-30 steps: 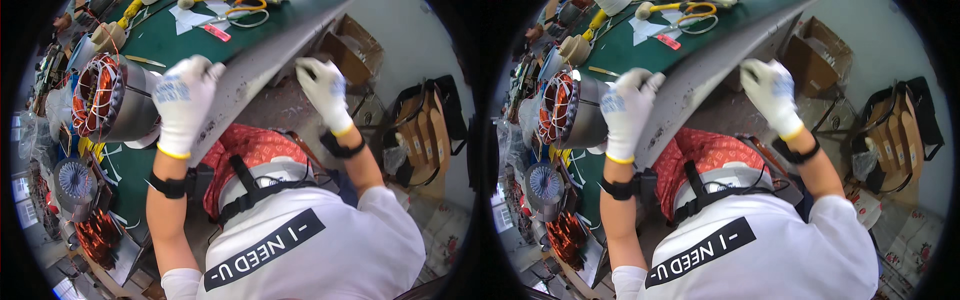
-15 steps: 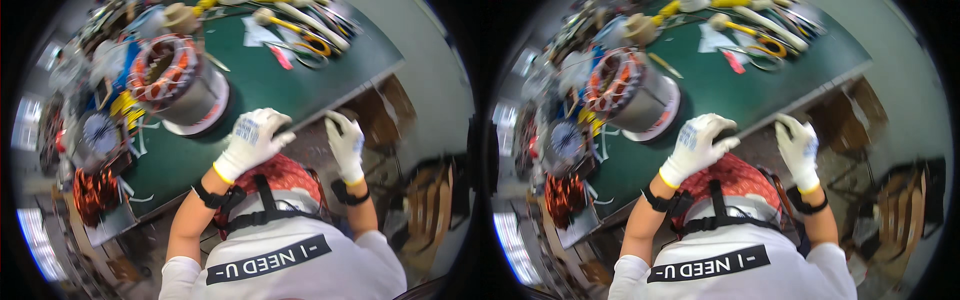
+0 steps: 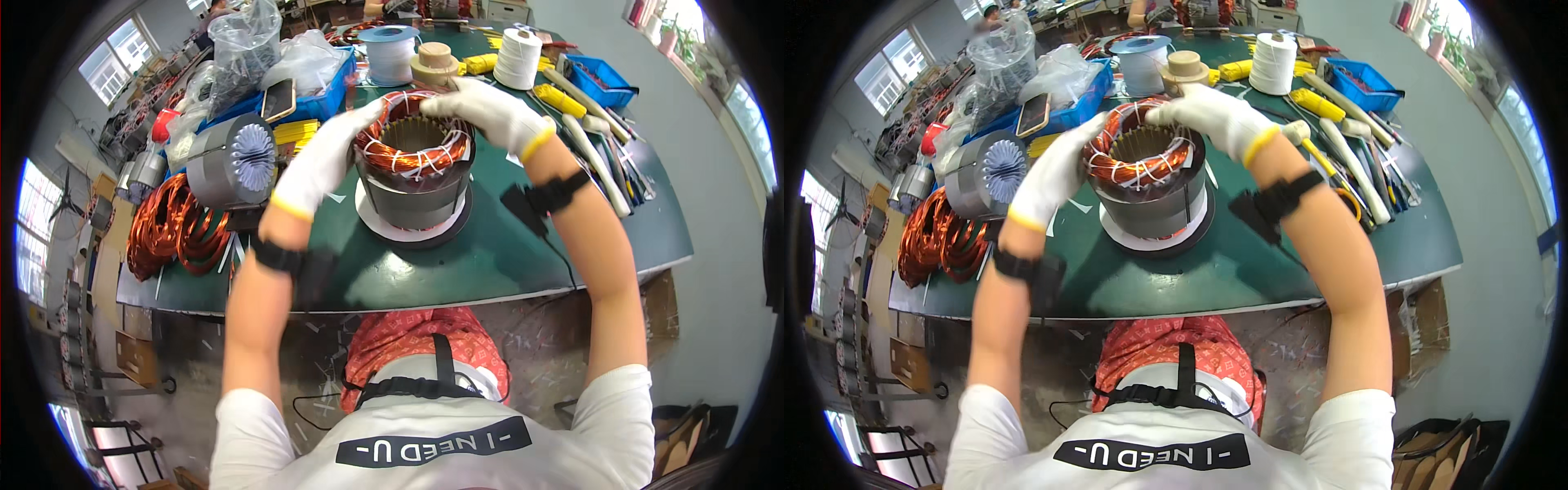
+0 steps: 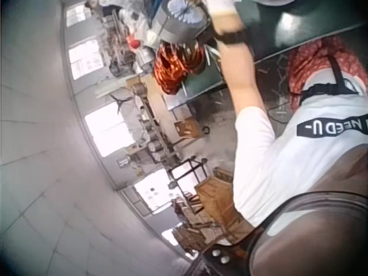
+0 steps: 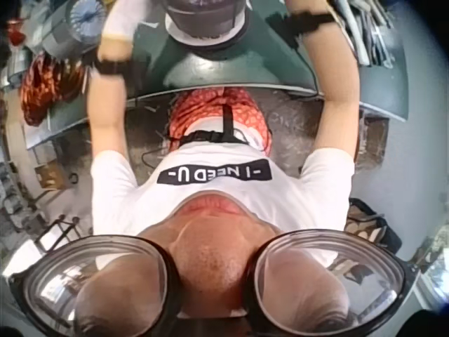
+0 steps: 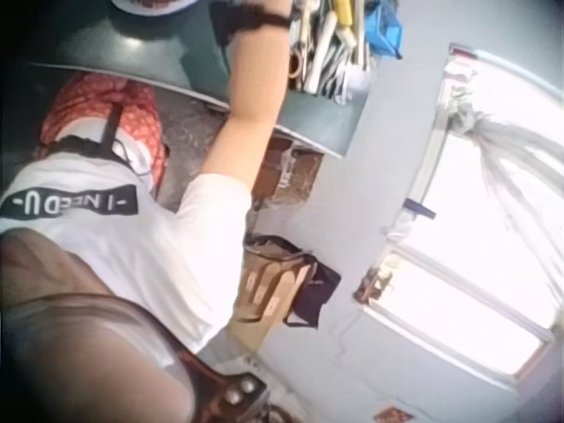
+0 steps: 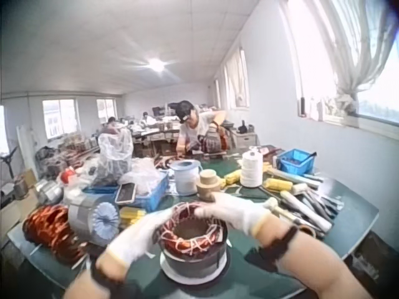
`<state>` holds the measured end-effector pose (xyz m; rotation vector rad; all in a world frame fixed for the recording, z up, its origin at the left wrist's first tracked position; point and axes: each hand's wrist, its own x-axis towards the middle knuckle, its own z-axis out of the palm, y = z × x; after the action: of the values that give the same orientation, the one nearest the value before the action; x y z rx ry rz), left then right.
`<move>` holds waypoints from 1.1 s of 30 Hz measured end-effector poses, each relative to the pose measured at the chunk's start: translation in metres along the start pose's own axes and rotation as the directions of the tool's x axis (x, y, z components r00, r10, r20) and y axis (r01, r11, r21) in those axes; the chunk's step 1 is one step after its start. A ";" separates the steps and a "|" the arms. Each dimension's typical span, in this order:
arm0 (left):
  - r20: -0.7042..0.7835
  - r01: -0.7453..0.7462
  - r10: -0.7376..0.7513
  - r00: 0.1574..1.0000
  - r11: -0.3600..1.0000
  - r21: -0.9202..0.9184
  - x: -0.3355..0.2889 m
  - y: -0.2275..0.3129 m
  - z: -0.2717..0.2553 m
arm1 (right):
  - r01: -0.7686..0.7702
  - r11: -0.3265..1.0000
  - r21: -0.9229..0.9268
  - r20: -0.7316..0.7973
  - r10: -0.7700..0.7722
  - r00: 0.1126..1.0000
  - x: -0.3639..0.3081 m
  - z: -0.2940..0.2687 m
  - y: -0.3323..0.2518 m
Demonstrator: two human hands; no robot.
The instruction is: Winding copper wire coils into an electric motor stator and securing them with string and insulation.
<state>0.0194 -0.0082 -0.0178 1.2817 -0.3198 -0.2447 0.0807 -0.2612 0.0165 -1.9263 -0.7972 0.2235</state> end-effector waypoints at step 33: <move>-0.509 -0.133 0.453 0.732 0.827 0.546 -0.209 0.037 -0.016 | -0.203 0.785 -0.585 -0.423 -0.083 0.902 -0.248 0.039 0.023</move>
<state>-0.1689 0.0904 -0.0061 1.6931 -0.0026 0.5892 -0.1177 -0.3919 -0.0676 -2.4966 -0.5339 -0.4868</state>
